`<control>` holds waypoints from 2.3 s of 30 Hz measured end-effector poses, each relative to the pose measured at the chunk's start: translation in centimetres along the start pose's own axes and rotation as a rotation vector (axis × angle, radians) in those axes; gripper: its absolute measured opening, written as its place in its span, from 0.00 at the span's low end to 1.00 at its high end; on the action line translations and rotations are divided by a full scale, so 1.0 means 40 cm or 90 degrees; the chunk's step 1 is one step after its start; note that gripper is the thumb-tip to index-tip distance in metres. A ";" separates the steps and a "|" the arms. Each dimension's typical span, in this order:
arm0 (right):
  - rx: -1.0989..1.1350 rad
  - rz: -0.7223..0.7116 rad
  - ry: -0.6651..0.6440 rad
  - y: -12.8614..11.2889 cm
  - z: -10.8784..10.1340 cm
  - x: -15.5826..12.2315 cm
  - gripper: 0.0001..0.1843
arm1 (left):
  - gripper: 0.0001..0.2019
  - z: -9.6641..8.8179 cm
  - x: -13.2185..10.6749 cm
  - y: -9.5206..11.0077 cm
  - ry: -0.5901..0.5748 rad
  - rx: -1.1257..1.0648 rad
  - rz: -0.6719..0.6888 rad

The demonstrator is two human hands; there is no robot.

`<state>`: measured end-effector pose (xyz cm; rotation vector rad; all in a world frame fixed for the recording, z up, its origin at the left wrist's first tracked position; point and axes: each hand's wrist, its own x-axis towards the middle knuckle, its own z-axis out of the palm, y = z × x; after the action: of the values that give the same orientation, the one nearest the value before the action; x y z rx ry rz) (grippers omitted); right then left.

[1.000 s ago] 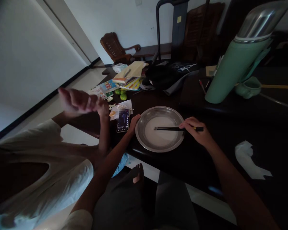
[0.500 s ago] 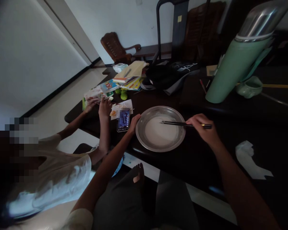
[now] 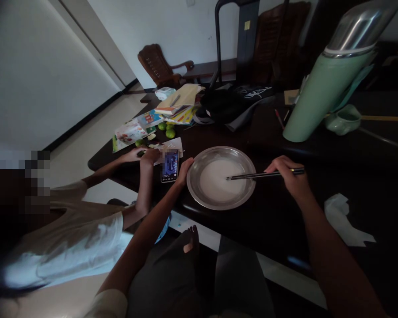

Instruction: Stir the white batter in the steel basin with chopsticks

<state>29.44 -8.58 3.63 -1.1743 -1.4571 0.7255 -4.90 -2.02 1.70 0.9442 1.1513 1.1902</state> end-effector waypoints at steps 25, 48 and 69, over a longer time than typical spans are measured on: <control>0.029 0.015 -0.063 0.018 0.004 0.011 0.23 | 0.21 0.018 0.024 -0.021 -0.002 0.000 0.006; 0.020 0.033 -0.077 0.044 0.030 0.027 0.23 | 0.21 0.009 0.056 -0.033 0.002 0.023 0.013; 0.006 0.031 -0.001 0.026 0.024 0.033 0.27 | 0.20 -0.001 0.055 -0.030 -0.005 0.024 0.011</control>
<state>28.87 -6.87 2.95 -1.2052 -1.4297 0.7658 -4.70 -0.04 0.20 0.9880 1.1649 1.1805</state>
